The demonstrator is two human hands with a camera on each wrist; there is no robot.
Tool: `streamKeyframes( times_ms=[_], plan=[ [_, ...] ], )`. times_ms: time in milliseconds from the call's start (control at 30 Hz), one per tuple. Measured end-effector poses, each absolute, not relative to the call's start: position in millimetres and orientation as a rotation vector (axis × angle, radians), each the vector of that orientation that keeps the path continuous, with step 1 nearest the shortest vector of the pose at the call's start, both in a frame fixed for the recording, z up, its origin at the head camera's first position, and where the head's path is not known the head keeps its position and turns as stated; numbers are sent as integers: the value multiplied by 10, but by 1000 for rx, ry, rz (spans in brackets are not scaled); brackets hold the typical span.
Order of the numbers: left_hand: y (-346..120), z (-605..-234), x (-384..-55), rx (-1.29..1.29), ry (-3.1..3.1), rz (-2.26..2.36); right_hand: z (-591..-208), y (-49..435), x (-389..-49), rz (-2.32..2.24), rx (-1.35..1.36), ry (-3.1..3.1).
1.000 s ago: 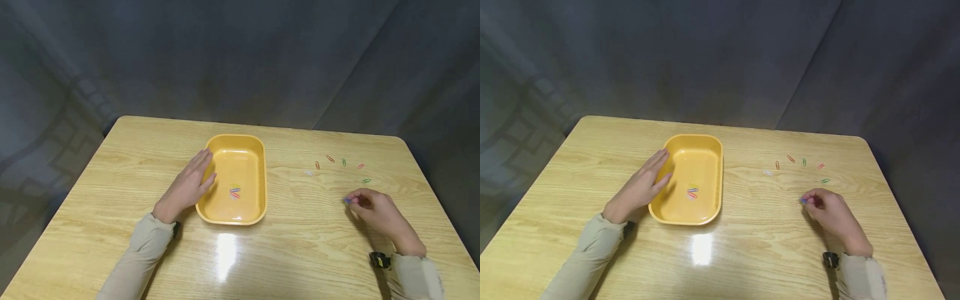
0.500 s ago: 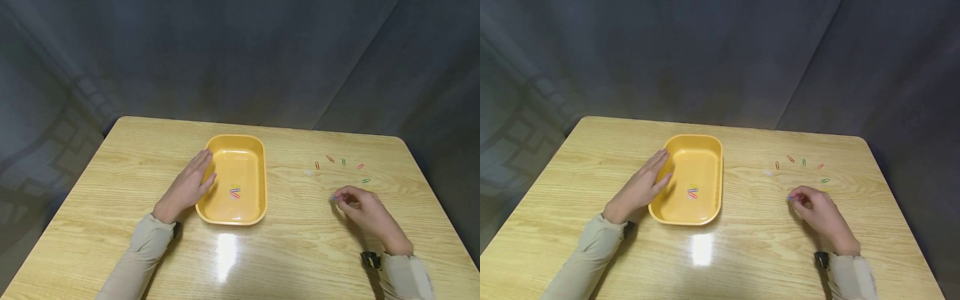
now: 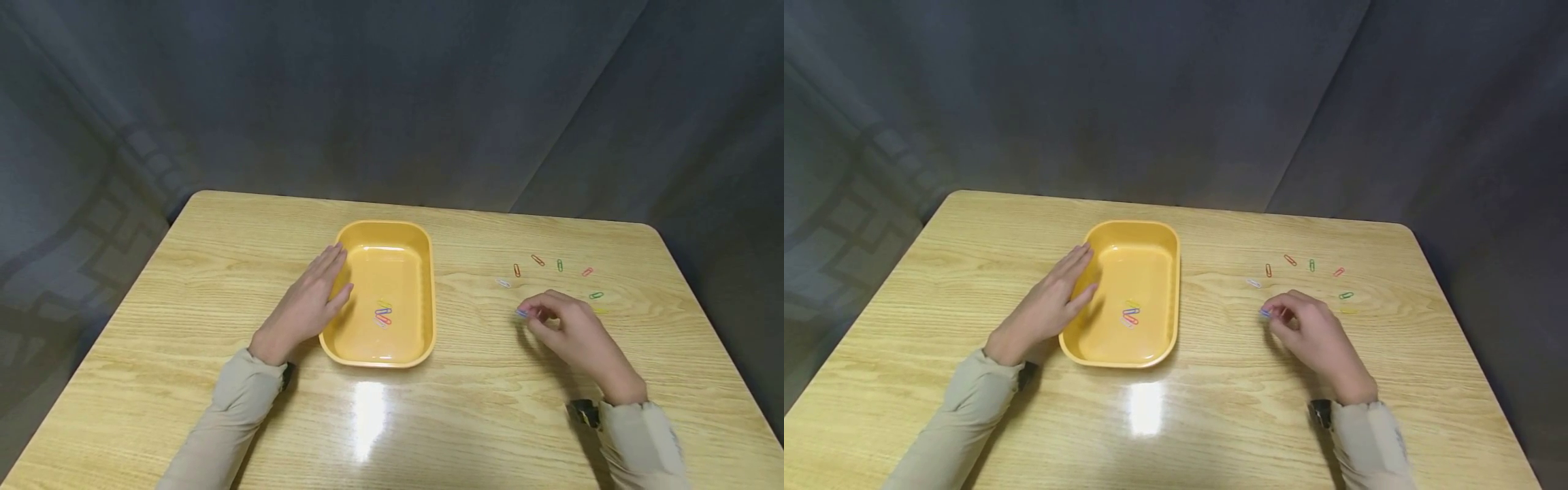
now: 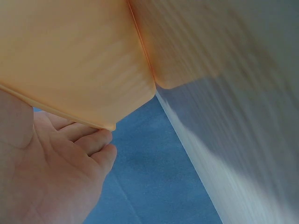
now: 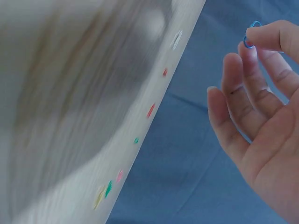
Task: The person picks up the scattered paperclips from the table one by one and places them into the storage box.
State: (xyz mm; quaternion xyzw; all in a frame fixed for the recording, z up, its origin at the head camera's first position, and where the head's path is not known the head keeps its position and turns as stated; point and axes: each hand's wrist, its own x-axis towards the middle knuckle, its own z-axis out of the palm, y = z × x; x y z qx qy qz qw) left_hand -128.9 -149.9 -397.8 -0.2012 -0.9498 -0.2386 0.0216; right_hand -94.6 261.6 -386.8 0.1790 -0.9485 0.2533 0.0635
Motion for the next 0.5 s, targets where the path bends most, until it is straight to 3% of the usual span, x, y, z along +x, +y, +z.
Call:
streamKeyframes(
  times_ms=[500],
  plan=[
    [-1493,-3976,-1289,-619,-2949,-754,-3770,2225,-1094,837,721,-2794]
  ],
)
